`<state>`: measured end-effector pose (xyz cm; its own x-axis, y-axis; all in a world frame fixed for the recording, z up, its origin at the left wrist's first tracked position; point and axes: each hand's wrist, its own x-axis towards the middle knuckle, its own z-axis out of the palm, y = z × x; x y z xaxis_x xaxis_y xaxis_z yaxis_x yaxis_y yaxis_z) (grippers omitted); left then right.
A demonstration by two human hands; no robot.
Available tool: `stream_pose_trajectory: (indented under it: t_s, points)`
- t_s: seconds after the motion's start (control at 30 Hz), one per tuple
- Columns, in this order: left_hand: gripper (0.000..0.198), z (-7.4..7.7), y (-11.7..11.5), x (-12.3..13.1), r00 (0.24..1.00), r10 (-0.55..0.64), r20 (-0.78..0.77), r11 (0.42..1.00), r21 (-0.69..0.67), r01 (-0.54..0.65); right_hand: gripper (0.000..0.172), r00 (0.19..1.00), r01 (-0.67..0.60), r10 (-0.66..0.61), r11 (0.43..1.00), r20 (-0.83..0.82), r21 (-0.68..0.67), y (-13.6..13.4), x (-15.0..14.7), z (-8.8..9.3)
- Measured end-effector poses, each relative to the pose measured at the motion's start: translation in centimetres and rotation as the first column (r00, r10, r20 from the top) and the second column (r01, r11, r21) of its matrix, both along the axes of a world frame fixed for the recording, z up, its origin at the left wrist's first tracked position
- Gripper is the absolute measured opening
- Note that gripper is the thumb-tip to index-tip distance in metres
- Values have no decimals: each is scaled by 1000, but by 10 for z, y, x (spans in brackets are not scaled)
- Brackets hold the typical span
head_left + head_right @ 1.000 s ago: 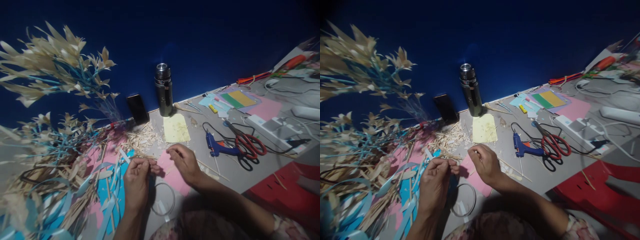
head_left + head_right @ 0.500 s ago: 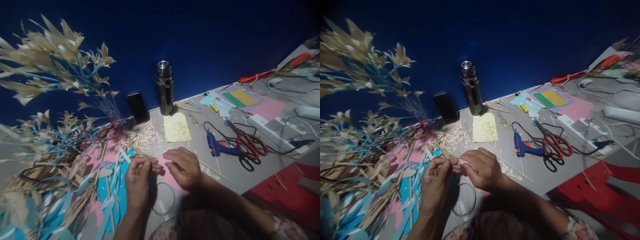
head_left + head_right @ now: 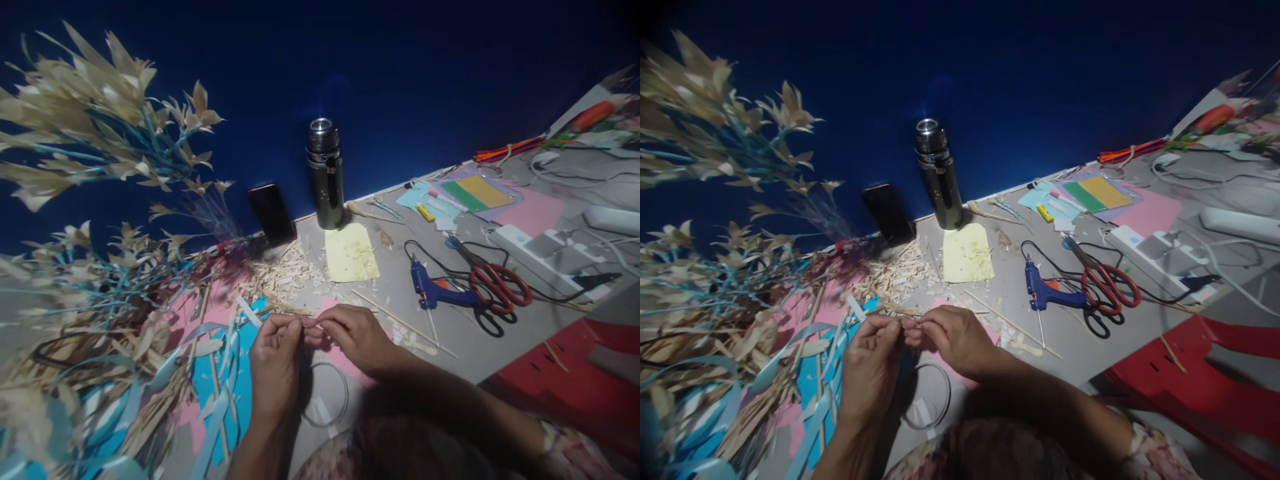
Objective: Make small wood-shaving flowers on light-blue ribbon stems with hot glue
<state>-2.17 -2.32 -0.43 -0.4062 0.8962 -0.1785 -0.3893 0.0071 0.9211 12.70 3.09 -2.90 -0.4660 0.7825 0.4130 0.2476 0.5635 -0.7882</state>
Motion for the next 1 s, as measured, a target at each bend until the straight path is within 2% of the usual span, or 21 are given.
stream_pose_trajectory:
  t_s: [0.37,0.43,0.5,0.6,0.73,0.8,0.87,0.93,1.0]
  points:
    - [29,8,2,-1,994,-15,111,1000,-15,16,13,993,-32,21,996,-117,-87,1,1,4]
    - [30,8,2,-1,992,-11,122,1000,-22,14,11,993,-15,12,1000,-118,-24,0,1,4]
    - [30,8,2,-1,991,-11,133,999,-33,16,10,995,-1,11,996,-104,94,0,1,3]
    - [31,8,3,-1,989,-12,147,999,-39,18,14,998,-18,34,965,-56,263,0,1,0]
    - [32,11,3,0,988,-4,152,998,-56,12,23,998,-35,19,950,54,309,1,3,-6]
    - [33,11,2,0,991,4,137,997,-71,6,26,995,-7,-20,962,97,275,1,4,-6]
    - [32,10,1,-2,995,2,101,997,-79,6,28,992,28,-48,986,116,165,0,4,-4]
    - [29,7,0,-3,999,2,42,996,-84,2,26,994,64,-60,997,89,-43,0,4,-1]
    - [25,5,0,-5,1000,13,-14,996,-92,-14,21,998,68,-65,947,19,-314,1,2,3]
